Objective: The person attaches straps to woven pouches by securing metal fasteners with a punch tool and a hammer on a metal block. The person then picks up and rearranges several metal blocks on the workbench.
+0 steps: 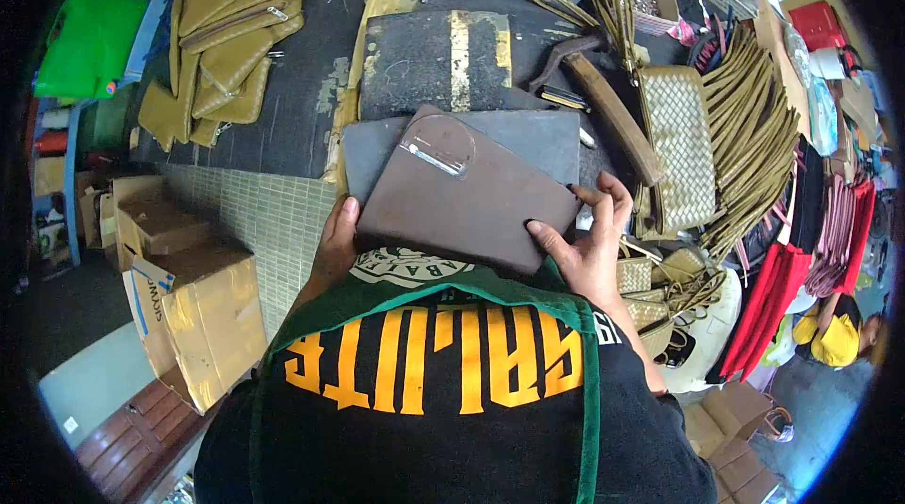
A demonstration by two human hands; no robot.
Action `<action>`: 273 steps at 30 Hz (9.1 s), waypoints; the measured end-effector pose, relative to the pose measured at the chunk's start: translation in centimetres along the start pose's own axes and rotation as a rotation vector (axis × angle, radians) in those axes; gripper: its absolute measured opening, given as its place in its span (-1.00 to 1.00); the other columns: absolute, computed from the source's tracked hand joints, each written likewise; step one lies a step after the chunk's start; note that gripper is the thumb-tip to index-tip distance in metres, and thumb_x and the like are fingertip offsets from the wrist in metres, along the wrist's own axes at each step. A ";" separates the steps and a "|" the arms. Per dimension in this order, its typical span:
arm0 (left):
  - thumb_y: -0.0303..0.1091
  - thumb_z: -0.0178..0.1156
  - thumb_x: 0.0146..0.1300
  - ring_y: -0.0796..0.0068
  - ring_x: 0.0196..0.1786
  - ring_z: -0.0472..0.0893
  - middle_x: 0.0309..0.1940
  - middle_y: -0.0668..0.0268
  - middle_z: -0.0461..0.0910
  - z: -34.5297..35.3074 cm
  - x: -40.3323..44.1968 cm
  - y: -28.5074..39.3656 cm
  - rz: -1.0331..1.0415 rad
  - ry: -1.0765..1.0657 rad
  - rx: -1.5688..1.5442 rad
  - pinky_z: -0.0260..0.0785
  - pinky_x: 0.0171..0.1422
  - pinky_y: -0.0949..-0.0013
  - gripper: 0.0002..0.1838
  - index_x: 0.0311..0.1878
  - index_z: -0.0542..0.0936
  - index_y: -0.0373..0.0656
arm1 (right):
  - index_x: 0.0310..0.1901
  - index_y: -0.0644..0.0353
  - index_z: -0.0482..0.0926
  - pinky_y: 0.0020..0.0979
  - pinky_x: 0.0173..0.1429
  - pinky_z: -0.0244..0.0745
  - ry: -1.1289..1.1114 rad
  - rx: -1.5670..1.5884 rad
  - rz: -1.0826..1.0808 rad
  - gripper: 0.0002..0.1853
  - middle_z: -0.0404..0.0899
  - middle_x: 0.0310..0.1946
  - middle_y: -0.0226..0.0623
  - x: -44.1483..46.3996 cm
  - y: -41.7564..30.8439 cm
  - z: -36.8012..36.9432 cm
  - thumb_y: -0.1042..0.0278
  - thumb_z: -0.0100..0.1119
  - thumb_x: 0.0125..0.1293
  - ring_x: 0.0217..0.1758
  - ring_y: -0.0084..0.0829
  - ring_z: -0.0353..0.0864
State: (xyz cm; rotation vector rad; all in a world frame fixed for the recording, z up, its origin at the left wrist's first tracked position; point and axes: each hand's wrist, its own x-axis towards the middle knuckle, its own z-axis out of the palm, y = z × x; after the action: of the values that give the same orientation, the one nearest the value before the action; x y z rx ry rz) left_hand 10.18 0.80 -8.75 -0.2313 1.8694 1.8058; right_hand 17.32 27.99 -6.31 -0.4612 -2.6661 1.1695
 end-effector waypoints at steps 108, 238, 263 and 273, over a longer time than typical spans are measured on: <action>0.04 0.11 0.00 0.27 -0.01 0.41 -0.03 0.18 0.39 -8.2 -10.2 -4.6 0.386 1.200 -0.756 0.25 0.06 0.27 -0.32 0.10 0.30 -0.26 | -0.02 0.30 0.43 -0.10 0.06 0.23 -0.363 -0.341 -0.805 -0.13 0.37 -0.13 -0.17 17.1 -9.1 13.0 -0.29 0.26 -0.29 0.03 -0.18 0.27; -0.46 0.11 0.14 0.59 -0.30 0.52 -0.35 0.24 0.56 -6.8 13.2 10.5 0.084 -1.112 0.293 0.39 -0.16 0.54 -0.73 -0.09 0.45 -0.36 | -0.16 -0.14 0.58 0.09 0.22 0.02 -0.134 -0.409 -0.544 -0.61 0.45 -0.48 -0.58 6.9 -9.7 8.6 0.36 0.23 -0.14 -0.22 -0.41 0.45; -0.43 0.29 -0.04 0.66 -0.47 0.50 -0.55 0.33 0.56 -6.4 14.2 9.5 -0.143 -0.818 0.586 0.33 -0.34 0.60 -0.87 -0.52 0.55 -0.26 | -0.33 0.02 0.62 -0.32 -0.31 0.41 -0.406 -0.194 -0.434 -0.84 0.49 -0.51 -0.34 9.5 -8.9 8.2 0.36 0.20 -0.03 -0.40 -0.30 0.53; -0.49 0.25 0.02 0.70 -0.41 0.48 -0.48 0.37 0.50 -6.1 12.1 8.5 0.387 -0.680 0.641 0.36 -0.31 0.64 -0.86 -0.43 0.45 -0.25 | -0.39 0.04 0.62 -0.31 -0.40 0.42 -0.323 -0.160 -0.574 -0.85 0.47 -0.57 -0.32 9.7 -8.3 8.3 0.41 0.25 -0.10 -0.48 -0.27 0.52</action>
State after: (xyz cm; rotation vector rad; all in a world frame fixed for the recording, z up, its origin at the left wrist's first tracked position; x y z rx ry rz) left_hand -5.63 -1.48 -7.27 0.9075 1.9091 1.1575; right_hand 4.12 20.42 -5.22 0.4921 -2.8642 0.9120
